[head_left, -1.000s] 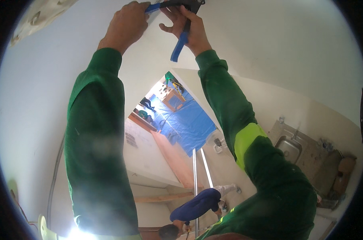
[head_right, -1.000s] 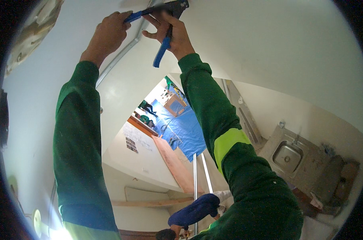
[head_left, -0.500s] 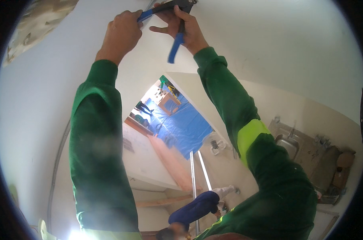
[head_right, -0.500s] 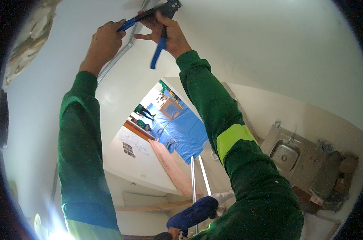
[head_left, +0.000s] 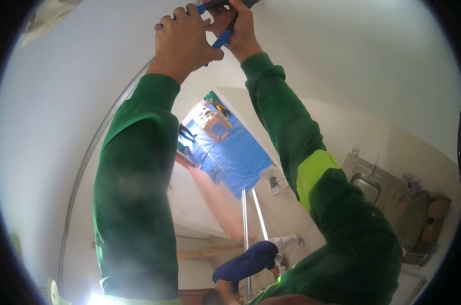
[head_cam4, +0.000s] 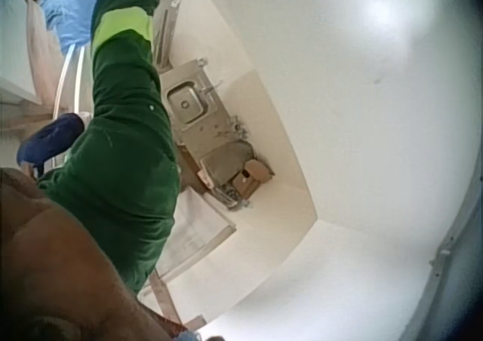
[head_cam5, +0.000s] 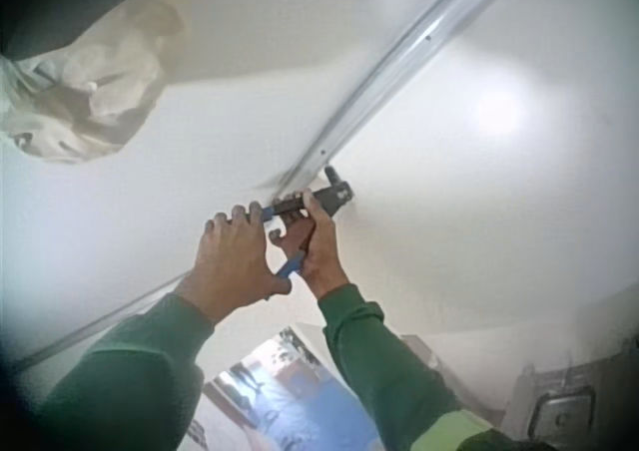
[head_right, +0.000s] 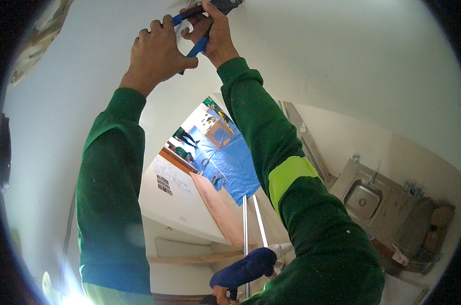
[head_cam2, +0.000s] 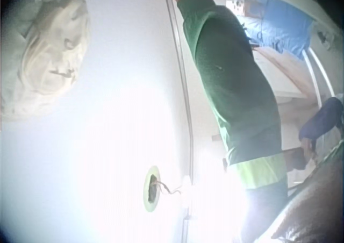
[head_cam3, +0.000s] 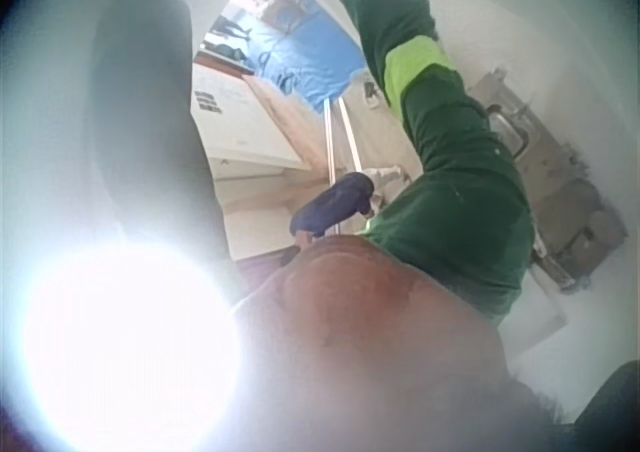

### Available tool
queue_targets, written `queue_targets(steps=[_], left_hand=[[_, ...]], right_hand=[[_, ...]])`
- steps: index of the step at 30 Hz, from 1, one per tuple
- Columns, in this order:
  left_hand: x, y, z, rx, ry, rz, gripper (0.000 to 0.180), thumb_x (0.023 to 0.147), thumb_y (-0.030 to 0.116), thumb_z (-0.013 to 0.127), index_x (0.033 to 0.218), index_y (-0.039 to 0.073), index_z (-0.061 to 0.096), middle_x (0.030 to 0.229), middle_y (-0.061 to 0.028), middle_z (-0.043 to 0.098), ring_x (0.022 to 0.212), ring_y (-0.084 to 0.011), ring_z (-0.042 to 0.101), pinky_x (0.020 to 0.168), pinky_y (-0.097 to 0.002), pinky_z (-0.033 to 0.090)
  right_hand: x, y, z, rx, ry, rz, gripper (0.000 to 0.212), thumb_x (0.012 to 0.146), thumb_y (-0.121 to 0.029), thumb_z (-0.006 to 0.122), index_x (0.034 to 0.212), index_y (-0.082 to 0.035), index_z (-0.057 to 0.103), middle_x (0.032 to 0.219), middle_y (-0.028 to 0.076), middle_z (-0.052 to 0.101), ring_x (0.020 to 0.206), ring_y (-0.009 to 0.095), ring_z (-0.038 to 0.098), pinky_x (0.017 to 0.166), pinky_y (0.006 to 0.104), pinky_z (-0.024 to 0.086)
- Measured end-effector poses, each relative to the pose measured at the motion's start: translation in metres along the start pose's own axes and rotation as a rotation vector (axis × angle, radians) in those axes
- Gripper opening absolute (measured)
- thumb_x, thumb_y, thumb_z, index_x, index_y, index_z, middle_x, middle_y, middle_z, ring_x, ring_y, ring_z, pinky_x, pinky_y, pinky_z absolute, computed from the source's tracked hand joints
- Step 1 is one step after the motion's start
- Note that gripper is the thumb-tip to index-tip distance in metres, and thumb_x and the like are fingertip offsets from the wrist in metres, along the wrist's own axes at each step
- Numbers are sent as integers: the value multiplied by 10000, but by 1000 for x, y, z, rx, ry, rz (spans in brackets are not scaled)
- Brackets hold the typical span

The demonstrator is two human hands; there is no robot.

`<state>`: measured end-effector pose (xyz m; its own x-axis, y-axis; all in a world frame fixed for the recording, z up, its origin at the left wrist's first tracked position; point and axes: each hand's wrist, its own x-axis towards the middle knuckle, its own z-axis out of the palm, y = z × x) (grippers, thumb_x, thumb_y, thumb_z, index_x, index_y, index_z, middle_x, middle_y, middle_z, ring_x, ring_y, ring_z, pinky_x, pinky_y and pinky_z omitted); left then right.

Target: The person uses a caulking gun to apply sealant along a ceiling track, then secures the track with a cordless drill. They also handle a small white plastic piece and a thin wire, possibly for alignment or fastening.

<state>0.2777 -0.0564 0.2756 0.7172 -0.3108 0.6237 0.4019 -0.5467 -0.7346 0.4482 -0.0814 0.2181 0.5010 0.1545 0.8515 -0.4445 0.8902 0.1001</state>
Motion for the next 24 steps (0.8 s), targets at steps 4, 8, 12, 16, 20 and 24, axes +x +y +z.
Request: queue_targets(steps=[4,8,12,16,20,24], left_hand=[[0,3,-4,-31,20,-16,1044,627,497,859,1465,-29,527,1209,-266,678,1033,-460,727,832,-513,646],[0,-1,-1,-56,59,-10,1033,614,476,865,1470,-4,542,1212,-250,695,1054,-441,731,831,-503,653],[2,-3,0,-70,81,16,1028,615,471,865,1472,1,547,1224,-250,701,1049,-429,739,850,-491,652],[2,-6,2,-66,93,25,1023,617,462,867,1472,-2,550,1222,-251,705,1030,-429,744,879,-484,645],[5,-8,2,-102,92,31,1015,625,441,873,1475,-8,548,1212,-245,713,1007,-428,748,913,-492,632],[4,-12,3,-115,55,51,1086,641,536,896,1495,-21,522,1258,-271,684,1104,-454,710,952,-510,612]], right_hand=[[1,-1,2,11,49,-28,167,998,-337,712,1037,-186,652,1008,11,704,1030,177,670,760,445,488],[0,-1,8,14,84,-49,154,1000,-308,705,1013,-165,650,981,20,695,1000,179,676,707,426,498],[3,-3,6,-11,69,-59,158,999,-298,699,993,-149,647,964,40,692,986,193,676,697,421,501],[4,-1,7,-21,57,-77,163,997,-298,700,983,-143,648,959,53,692,952,206,677,680,420,500],[7,-1,7,-46,83,-96,162,997,-292,697,994,-135,655,950,55,692,923,202,679,659,425,503],[5,1,4,-17,50,-85,173,1025,-299,671,1051,-129,654,1019,73,692,1012,211,663,793,475,515]])
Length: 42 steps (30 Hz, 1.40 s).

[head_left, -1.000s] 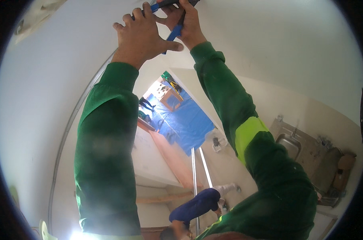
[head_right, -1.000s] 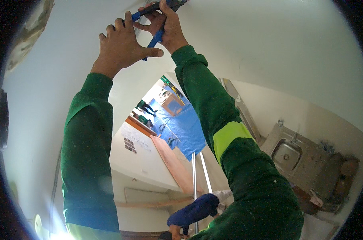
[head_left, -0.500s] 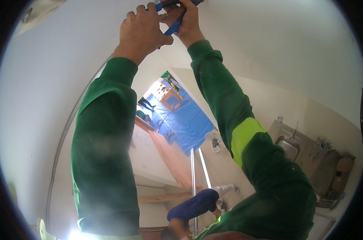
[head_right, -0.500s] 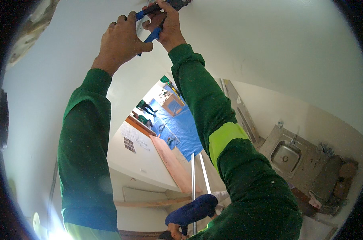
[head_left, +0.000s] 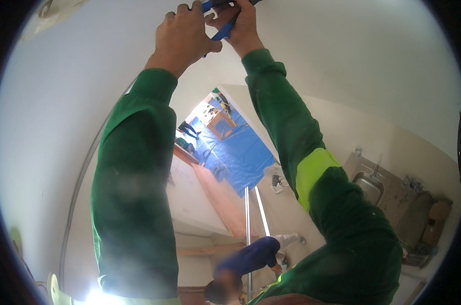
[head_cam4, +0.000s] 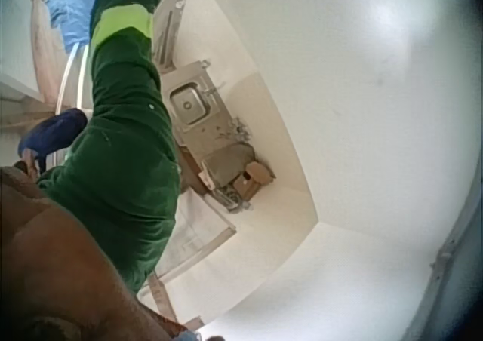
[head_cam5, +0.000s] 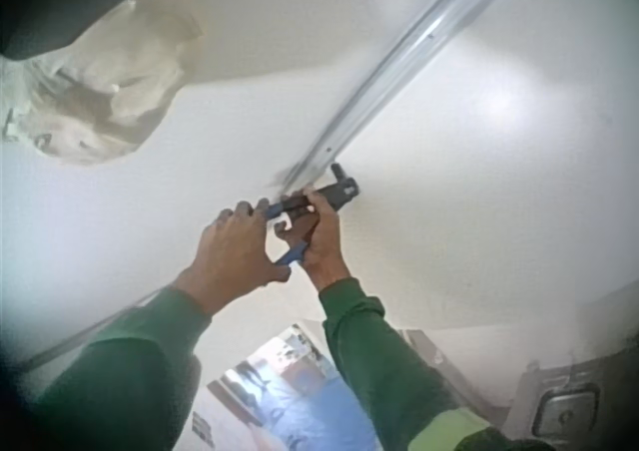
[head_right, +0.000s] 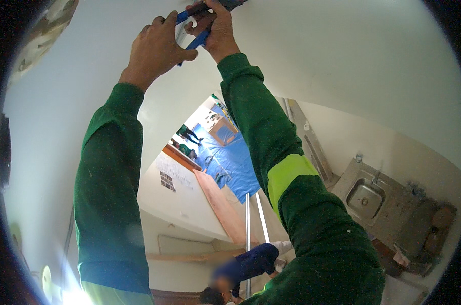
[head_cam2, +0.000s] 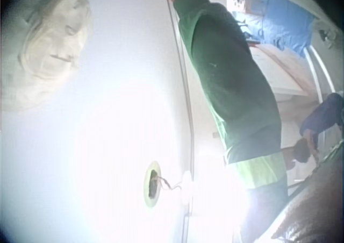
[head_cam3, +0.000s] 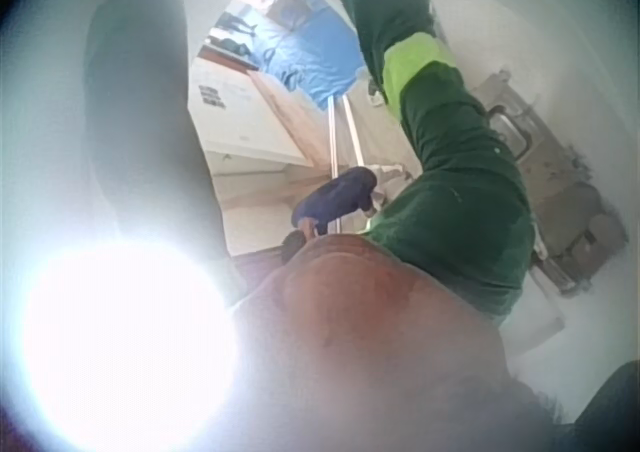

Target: The person uses a caulking gun to apply sealant along a ceiling track, then secures the track with a cordless drill. They also handle a small white plastic piece and a thin wire, possibly for alignment or fastening.

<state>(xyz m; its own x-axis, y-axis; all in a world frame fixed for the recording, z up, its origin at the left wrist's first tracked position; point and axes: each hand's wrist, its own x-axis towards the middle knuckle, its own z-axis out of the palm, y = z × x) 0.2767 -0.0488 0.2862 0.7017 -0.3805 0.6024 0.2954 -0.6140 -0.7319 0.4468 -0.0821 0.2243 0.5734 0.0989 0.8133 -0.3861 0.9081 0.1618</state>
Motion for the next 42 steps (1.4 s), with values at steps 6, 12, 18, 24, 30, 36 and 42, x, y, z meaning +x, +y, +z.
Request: queue_targets(steps=[6,12,18,24,30,36,42], left_hand=[[0,-21,19,-62,230,18,1114,736,675,858,1511,-36,493,1290,-299,649,1206,-490,647,990,-524,587],[5,-25,16,-219,120,-40,445,1045,227,655,1450,46,619,1223,-206,696,1041,-367,726,1005,-481,575],[9,-19,0,-311,-27,-53,393,968,169,700,1352,83,704,1207,-209,713,1062,-414,703,954,-520,551],[-17,19,7,-545,-374,-56,413,951,217,733,1314,21,717,1151,-245,745,1023,-371,738,948,-443,569],[-39,33,28,-1002,-142,-238,440,991,337,689,1264,-6,734,1104,-215,777,982,-295,753,918,-382,566],[41,84,-32,-1298,187,-427,346,966,307,700,1145,24,789,929,-136,782,824,-224,695,792,-362,550],[100,105,-6,-1681,107,-617,246,967,120,746,1172,-16,762,1056,-76,746,909,-176,708,823,-282,605]], right_hand=[[-25,-13,-1,-61,-11,86,388,1076,-423,606,1332,-132,592,1361,125,629,1403,265,515,1123,704,401],[-27,-33,-22,-234,-166,86,397,1061,-349,634,1343,-73,586,1380,185,632,1407,330,530,1076,734,469],[-51,-53,-20,-338,-138,127,477,1060,-420,631,1391,-82,566,1469,206,561,1450,373,495,1115,709,451],[-115,-82,-46,-399,40,317,588,1066,-379,627,1466,11,442,1486,237,522,1416,396,520,1011,696,551],[-267,-120,-8,-678,166,422,533,1069,-282,627,1481,12,458,1447,202,569,1242,358,658,774,546,673],[-367,-215,139,-1106,207,219,610,997,-257,719,1469,58,493,1387,212,631,1067,335,722,790,457,682],[-371,-364,207,-1735,92,-228,661,945,-408,773,1456,-38,577,1447,181,624,1022,283,758,741,374,666]])
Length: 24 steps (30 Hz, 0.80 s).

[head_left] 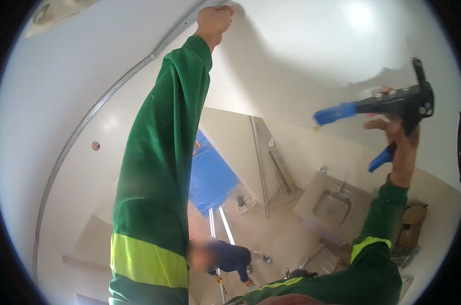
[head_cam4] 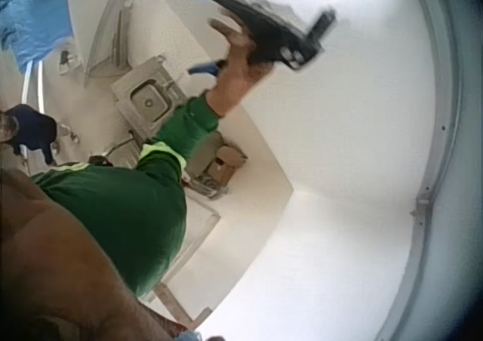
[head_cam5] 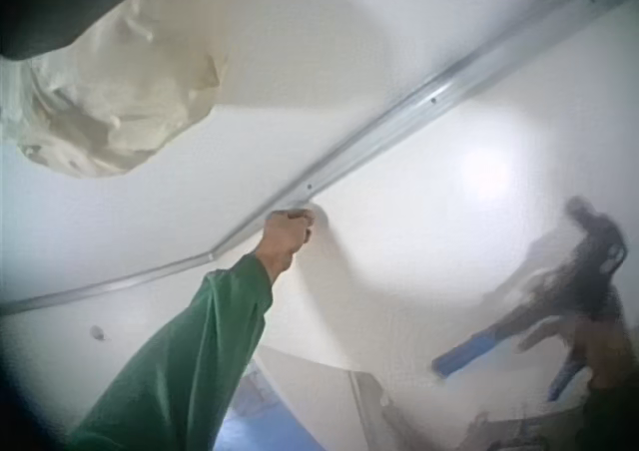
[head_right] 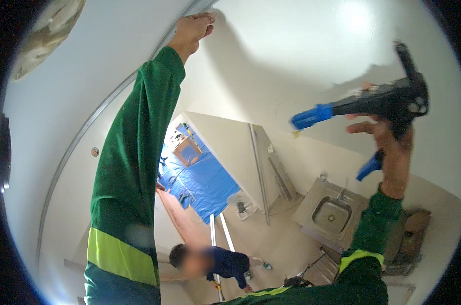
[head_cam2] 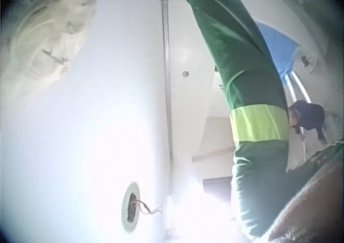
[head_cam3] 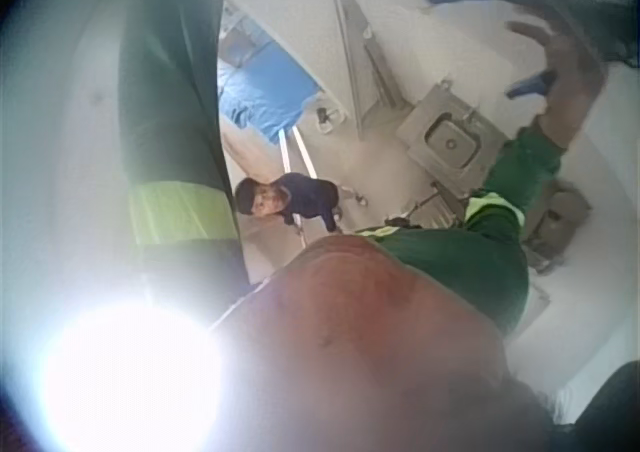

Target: The person uses a caulking gun to apply sealant along a ceiling track, then secures the track with a cordless drill. They also handle a small white plastic piece and a thin wire, possibly for alignment or fastening.

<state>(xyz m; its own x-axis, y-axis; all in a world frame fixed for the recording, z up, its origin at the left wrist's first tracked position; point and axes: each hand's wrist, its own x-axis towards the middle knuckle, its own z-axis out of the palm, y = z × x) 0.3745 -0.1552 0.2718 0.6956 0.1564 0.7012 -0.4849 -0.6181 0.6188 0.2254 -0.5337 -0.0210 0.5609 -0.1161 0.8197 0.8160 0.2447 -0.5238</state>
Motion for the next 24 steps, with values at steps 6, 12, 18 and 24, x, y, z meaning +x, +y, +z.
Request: queue_targets(steps=[6,12,18,24], left_hand=[[67,-36,-58,-183,-117,147,235,961,102,737,1176,9,755,1123,-93,759,948,-224,731,862,-335,624],[50,22,-48,768,209,969,474,883,342,836,1327,219,720,1190,-137,757,1053,-307,740,936,-440,579],[41,45,-34,574,97,699,378,942,207,767,1235,-26,712,1130,-267,743,1080,-421,712,954,-424,562],[34,44,-10,534,183,505,404,955,218,763,1254,-45,699,1215,-285,704,1104,-429,698,976,-442,550]], right_hand=[[39,1,-75,-277,33,-37,573,1006,-387,716,1435,-27,594,1452,158,638,992,245,756,825,334,626],[41,-11,-110,-396,14,-21,499,1015,-354,695,1400,-40,642,1374,141,693,958,218,754,878,356,610],[49,-16,-116,-393,3,23,494,1020,-323,685,1412,-31,616,1408,146,669,983,223,751,919,360,597],[53,-23,-114,-297,68,14,506,1021,-305,689,1429,-22,594,1411,157,662,997,230,742,885,367,604]])
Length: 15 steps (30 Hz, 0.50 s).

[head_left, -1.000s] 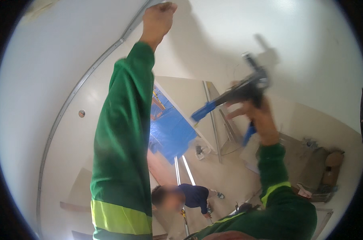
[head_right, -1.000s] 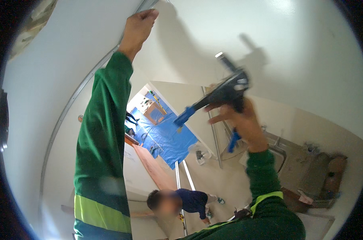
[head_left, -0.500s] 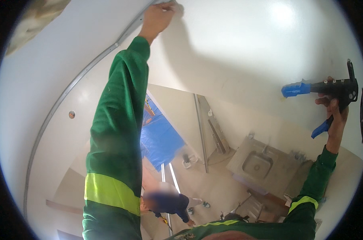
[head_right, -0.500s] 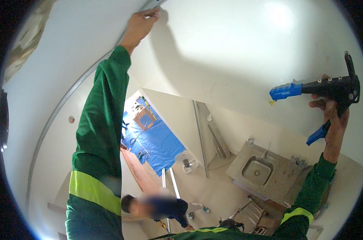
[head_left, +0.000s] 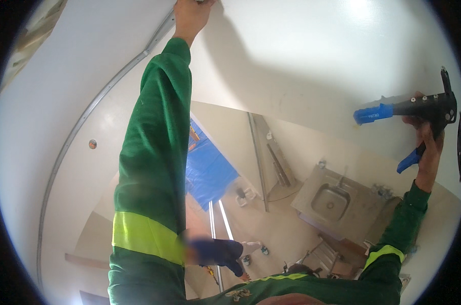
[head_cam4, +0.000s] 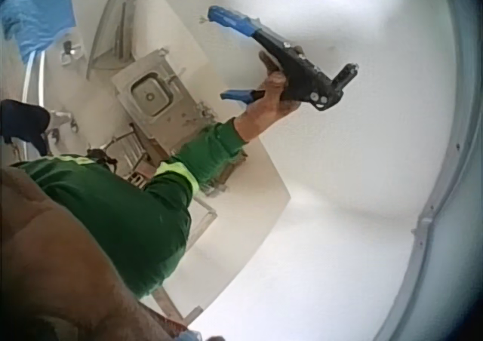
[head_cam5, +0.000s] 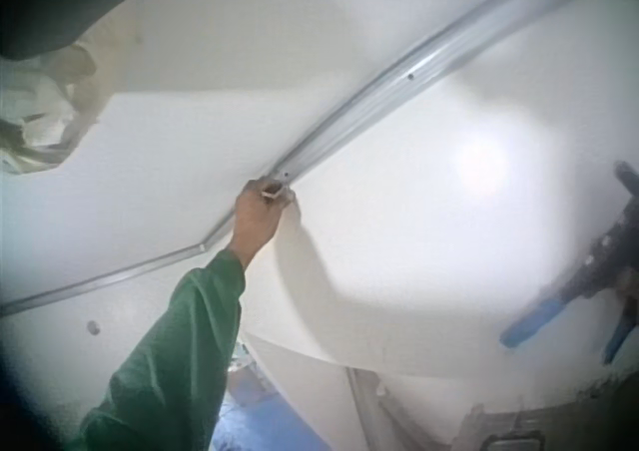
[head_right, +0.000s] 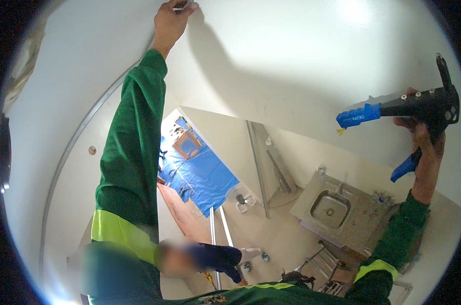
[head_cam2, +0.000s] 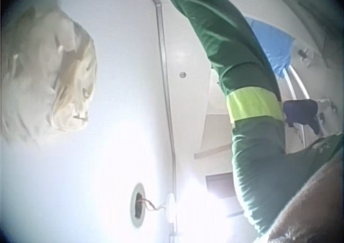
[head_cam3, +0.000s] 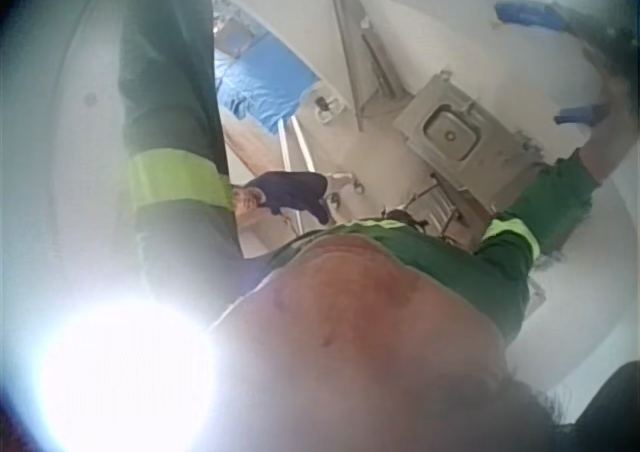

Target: The person uses a caulking gun to apply sealant along a ceiling track, then secures the track with a cordless drill. They also handle a small white plastic piece and a thin wire, possibly for alignment or fastening.

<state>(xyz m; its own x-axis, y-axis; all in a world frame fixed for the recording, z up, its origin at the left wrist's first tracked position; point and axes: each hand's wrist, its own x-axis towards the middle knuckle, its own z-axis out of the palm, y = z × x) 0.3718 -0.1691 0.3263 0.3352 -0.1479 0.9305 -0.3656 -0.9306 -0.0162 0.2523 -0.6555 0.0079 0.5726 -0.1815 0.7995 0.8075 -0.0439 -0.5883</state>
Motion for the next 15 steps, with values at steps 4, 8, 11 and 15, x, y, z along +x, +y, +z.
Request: queue_targets(steps=[4,8,11,15], left_hand=[[15,-37,2,124,-84,170,379,998,199,699,1297,-33,681,1293,-277,669,1159,-436,667,1007,-462,536],[32,-41,-13,302,-278,221,390,994,162,668,1340,-16,660,1309,-279,667,1196,-445,649,1028,-476,527],[37,-14,-28,374,-402,169,409,984,140,655,1367,-4,647,1323,-283,664,1221,-451,637,1040,-485,522],[57,-20,-43,484,-442,298,449,959,166,693,1375,2,646,1330,-285,668,1243,-445,635,1066,-483,513]], right_hand=[[-21,-17,67,214,-34,118,561,1018,-308,690,1470,-6,551,1411,148,664,969,202,720,834,359,597],[-8,-14,207,565,-225,270,405,998,-283,751,1265,11,674,1113,136,751,924,240,749,747,388,636],[29,-17,314,924,-308,323,421,998,-304,755,1204,52,667,1038,152,747,868,244,762,723,355,648],[85,-21,403,1083,-286,356,424,1024,-279,710,1251,70,628,1183,194,731,875,248,747,709,334,659]])
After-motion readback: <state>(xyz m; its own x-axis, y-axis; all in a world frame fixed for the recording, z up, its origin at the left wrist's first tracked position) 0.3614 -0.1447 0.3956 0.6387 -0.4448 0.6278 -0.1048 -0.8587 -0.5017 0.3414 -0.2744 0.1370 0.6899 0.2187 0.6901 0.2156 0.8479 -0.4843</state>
